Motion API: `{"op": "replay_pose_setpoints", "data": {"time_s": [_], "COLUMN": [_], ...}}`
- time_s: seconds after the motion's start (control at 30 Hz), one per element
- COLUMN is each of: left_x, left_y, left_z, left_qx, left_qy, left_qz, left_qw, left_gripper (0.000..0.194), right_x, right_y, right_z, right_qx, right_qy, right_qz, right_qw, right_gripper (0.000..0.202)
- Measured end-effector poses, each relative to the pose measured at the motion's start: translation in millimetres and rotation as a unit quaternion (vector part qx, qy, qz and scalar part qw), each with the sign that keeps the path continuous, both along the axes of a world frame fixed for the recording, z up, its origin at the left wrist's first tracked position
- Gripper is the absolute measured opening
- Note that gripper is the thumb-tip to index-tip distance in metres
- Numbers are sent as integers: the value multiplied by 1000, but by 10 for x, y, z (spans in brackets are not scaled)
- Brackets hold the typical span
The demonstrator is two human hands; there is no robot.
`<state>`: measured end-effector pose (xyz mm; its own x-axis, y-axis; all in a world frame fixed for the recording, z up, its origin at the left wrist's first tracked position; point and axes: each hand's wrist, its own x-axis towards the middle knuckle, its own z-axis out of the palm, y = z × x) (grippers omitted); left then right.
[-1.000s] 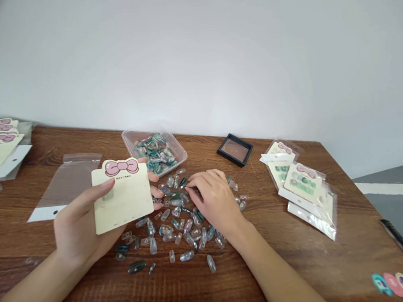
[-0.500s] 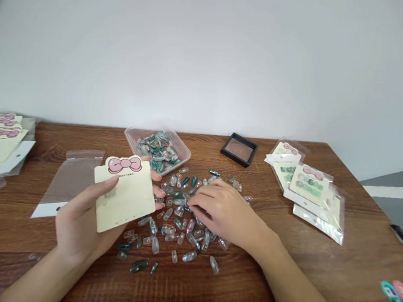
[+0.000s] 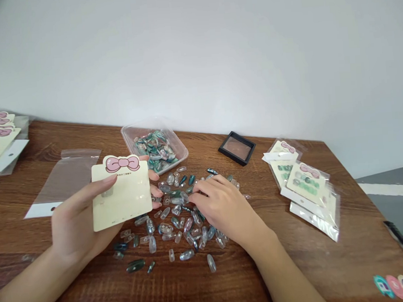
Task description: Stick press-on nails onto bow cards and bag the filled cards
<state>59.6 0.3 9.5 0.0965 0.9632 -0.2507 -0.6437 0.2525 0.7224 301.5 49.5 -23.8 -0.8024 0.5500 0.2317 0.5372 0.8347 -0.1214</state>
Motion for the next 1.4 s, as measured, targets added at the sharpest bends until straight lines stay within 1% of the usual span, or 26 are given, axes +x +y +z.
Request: {"op": "replay_pose_setpoints", "data": {"time_s": [0.1,0.23,0.33,0.47,0.63,0.83,1.0,1.13,1.2,1.27,1.4], "left_x": [-3,6,8,0,-5,11,16,13,14,16,24], "left_y": [6,6,-2,-12,-13,-21,-22,-25,-31,-39,-43], "left_z": [-4,19,24,8,17,66,21,-9,-3,8,6], "left_qx": [10,5,-6,-18,-3,-21,-14,-15,-22,-25,-18], "left_qy": [0,4,5,-14,-4,7,1,9,22,28,20], "left_qz": [-6,-2,3,7,-3,-7,-16,-15,-11,-7,-8], "left_qw": [1000,1000,1000,1000,1000,1000,1000,1000,999,999,1000], "left_gripper": [57,54,56,59,53,49,38,35,35,39,50], "right_x": [-30,-38,-16,-2,-9,0,-2,-22,-25,-21,-6], "right_y": [-19,-37,-32,-16,-8,-20,-17,-7,-5,-9,-34], "right_z": [-16,-29,-30,-31,-38,-49,-45,-3,11,11,-22], "right_qx": [9,-9,-19,-27,-29,-14,-49,-22,-14,-25,-82], "right_qy": [6,28,52,74,87,117,143,165,185,206,216], "right_qz": [10,14,-7,-31,-58,-91,-92,-102,-96,-87,-120], "right_qw": [1000,999,998,996,994,989,984,981,978,974,966], "right_gripper": [22,21,20,30,22,15,11,12,12,10,6]}}
